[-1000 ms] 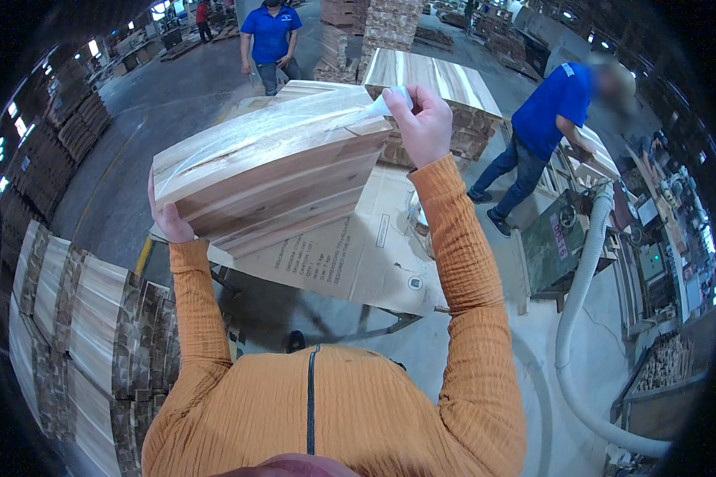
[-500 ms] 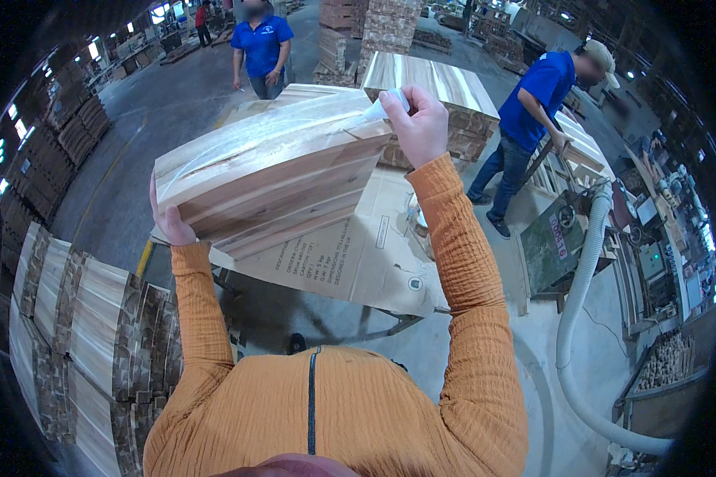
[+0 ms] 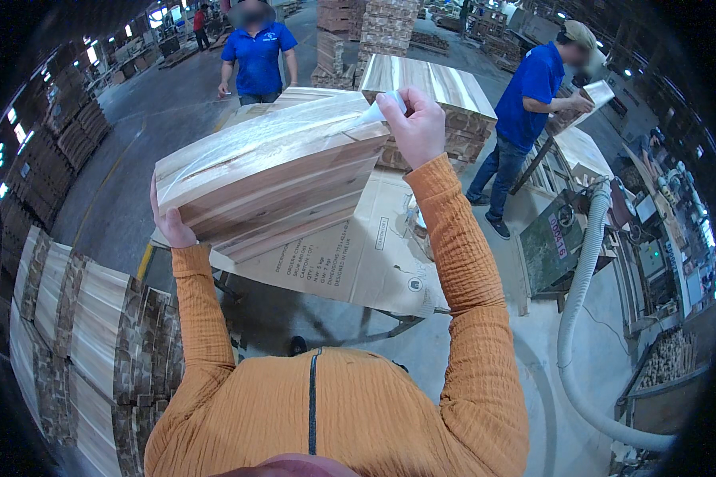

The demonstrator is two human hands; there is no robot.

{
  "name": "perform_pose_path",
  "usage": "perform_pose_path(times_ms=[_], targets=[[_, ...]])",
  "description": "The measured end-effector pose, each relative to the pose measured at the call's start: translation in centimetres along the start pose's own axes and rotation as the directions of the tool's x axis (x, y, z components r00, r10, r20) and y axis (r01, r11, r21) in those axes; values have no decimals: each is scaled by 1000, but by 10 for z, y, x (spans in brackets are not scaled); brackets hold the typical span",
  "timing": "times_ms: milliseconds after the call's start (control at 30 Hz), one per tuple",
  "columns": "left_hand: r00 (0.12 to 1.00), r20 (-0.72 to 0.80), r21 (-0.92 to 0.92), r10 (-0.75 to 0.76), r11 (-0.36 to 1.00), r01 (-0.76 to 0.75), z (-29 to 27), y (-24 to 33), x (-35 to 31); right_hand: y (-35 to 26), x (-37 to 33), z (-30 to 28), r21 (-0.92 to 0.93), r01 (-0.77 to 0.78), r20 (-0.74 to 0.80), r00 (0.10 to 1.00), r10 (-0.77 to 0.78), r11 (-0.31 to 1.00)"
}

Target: The person picks up wooden planks, applies glue to the edges using a white squeeze bottle, and joins them together. They repeat this process for multiple planks, stacking the assembled pieces on a table.

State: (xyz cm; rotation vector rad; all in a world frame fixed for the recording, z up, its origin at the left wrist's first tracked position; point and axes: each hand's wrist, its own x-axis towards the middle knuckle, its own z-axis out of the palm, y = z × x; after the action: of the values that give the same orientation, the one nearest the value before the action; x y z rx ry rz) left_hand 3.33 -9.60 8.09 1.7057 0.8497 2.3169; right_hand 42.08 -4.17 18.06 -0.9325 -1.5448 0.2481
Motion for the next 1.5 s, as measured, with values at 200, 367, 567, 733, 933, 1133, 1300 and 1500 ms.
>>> perform_pose_path(times_ms=[200, 367, 567, 733, 933, 1133, 1300, 1500], targets=[[1000, -3, 0, 2, 1000, -2, 2, 1, 1, 0, 0, 4, 41, 42, -57, 998, -40, 998], [1000, -7, 2, -8, 1000, 8, 0, -1, 1, 0, 1, 4, 30, 50, -56, 997, -48, 998], [999, -24, 0, -26, 1000, 26, 1, -2, 1, 0, 2, 1, 11, 3, -20, 1000, -3, 1000], [1000, -11, 5, -15, 1000, 15, 2, 0, 3, 3, 3, -2, -25, 5, -2, 1000, -5, 1000], [1000, -11, 1, -16, 1000, 16, 1, 0, 3, 3, 4, 0, 26, -7, -10, 1000, 7, 1000], [1000, 5, -31, -17, 999, 17, 4, 2, 4, 4, 6, -2, -18, 10, -13, 1000, -10, 1000], [1000, -7, -7, -23, 1000, 23, 4, 2, 3, 7, 7, -4, 4, 8, -21, 1000, -8, 1000], [999, -21, 10, -25, 1000, 26, 2, 0, 3, 6, 6, -5, -26, 22, -19, 1000, -22, 999]])
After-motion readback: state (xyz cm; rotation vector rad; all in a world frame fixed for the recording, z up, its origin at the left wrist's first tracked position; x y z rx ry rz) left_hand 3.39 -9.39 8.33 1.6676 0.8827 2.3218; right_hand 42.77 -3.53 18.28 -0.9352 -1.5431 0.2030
